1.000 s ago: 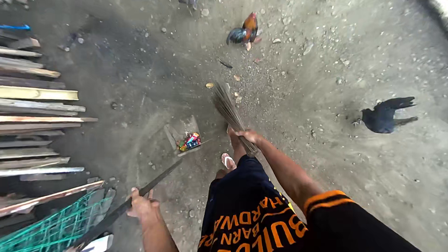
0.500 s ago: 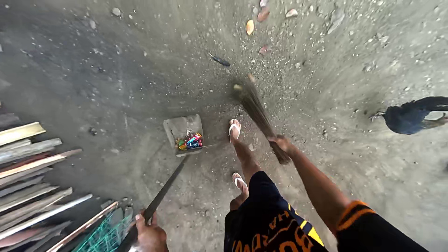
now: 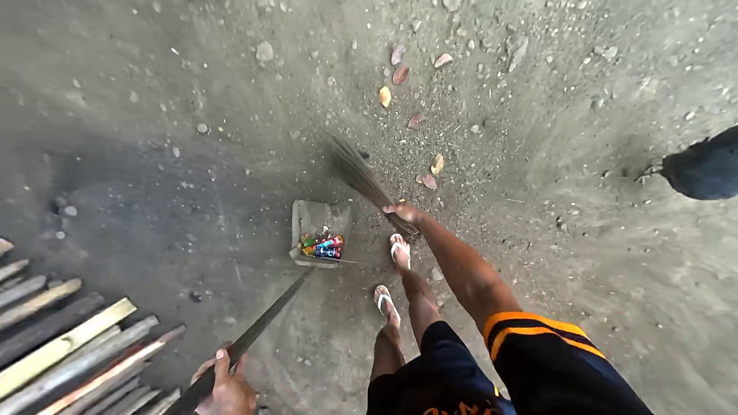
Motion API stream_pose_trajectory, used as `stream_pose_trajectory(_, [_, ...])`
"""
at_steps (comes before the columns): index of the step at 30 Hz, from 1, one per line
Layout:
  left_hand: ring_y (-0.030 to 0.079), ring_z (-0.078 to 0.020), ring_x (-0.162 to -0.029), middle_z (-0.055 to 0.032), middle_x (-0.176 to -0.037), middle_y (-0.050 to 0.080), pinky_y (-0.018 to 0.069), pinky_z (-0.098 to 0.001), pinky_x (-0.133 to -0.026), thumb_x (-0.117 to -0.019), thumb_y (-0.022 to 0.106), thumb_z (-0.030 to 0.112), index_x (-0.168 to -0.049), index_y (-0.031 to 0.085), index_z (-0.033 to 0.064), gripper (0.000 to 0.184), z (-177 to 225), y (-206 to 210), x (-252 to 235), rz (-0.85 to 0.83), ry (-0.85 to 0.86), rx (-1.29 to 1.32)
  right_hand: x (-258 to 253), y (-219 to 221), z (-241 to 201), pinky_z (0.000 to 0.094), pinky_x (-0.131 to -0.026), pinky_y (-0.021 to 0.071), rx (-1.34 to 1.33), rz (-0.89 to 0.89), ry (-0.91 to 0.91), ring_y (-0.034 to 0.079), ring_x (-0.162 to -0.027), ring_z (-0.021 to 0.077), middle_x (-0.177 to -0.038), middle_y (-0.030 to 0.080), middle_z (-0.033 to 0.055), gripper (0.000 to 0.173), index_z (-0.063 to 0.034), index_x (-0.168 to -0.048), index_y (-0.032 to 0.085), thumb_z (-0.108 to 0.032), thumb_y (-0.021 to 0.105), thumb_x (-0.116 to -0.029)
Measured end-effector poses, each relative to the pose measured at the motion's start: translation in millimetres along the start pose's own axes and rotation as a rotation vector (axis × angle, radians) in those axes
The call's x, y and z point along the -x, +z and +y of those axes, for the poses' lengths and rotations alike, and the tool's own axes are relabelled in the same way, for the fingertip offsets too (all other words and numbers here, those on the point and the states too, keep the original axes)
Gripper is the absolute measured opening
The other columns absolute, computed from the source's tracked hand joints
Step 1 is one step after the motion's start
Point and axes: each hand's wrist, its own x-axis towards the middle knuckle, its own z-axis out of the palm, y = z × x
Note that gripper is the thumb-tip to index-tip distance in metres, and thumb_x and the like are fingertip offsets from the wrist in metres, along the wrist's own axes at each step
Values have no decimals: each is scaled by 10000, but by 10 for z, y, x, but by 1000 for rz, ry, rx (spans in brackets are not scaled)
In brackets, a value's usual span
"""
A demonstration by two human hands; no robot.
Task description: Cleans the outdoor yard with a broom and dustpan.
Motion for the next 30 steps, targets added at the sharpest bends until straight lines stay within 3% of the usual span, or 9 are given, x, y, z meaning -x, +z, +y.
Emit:
stream_pose_trajectory(2, [686,-164,-964,-48,-1068,646,626,-376,-769,-1026,607,143,-1197,515,53,214,230,56,-125,-10,32,6,-3,-271,224,463,-916,545,-103,70,21,666,-994,258,-1151,684,184,479,-24,-1311,626,-400,641,-1014])
stream_pose_trajectory(4, [687,-176,-980,-64,-1093,645,630,-393,-778,-1019,618,142,-1233,510,40,261,489,154,-262,-30,69,13,253,-611,580,383,-744,587,-244,146,28,682,-810,189,-989,702,114,437,-53,-1272,632,-410,617,-1021])
stream_pose_trajectory(6, [670,-189,-1029,-87,-1151,636,616,-410,-812,-1024,607,151,-1303,487,16,332,755,248,-416,-71,108,13,685,-886,836,386,-651,591,-335,161,43,675,-707,199,-914,701,110,435,-58,-1275,618,-419,580,-1036])
stream_pose_trajectory(10, [656,-159,-1017,-62,-1145,617,606,-374,-822,-1033,601,207,-1278,505,34,315,1332,628,-786,-145,165,-16,1549,-919,796,387,-605,592,-568,78,-3,673,-670,214,-907,695,108,400,-83,-1315,537,-395,403,-1103])
stream_pose_trajectory(15, [663,-121,-1011,-12,-1099,630,616,-354,-812,-998,640,168,-1184,523,66,242,1965,1427,-1204,-270,312,-58,1165,-508,-499,339,-693,580,-625,62,-244,656,-759,153,-965,678,77,429,-73,-1410,523,-343,396,-1101])
stream_pose_trajectory(18, [652,-109,-1061,-1,-1123,644,604,-344,-851,-990,630,170,-1143,538,65,207,2133,2098,-1561,-409,421,-90,273,-551,-1651,318,-641,562,-784,15,-315,634,-691,145,-883,666,72,397,-65,-1318,574,-370,428,-1108])
stream_pose_trajectory(22, [642,-90,-1104,33,-1140,662,587,-309,-880,-948,641,152,-1059,543,96,158,2348,2825,-1991,-635,594,-133,-873,-672,-2375,357,-602,584,-1056,12,-245,659,-661,202,-860,679,104,458,-100,-1329,557,-472,476,-1074])
stream_pose_trajectory(25, [619,-92,-1154,23,-1157,660,540,-316,-985,-934,639,140,-1034,552,70,149,2638,3222,-2108,-773,682,-177,-925,-362,-1806,369,-598,580,-1210,158,-174,655,-655,208,-845,682,118,493,-62,-1307,583,-482,481,-1069])
stream_pose_trajectory(30, [588,-147,-1231,-74,-1170,645,469,-361,-1101,-925,650,148,-980,531,-13,207,2906,3813,-1960,-939,776,-242,509,1,-1063,358,-568,596,-1262,324,-65,670,-645,212,-863,682,132,432,-64,-1477,429,-303,386,-1119])
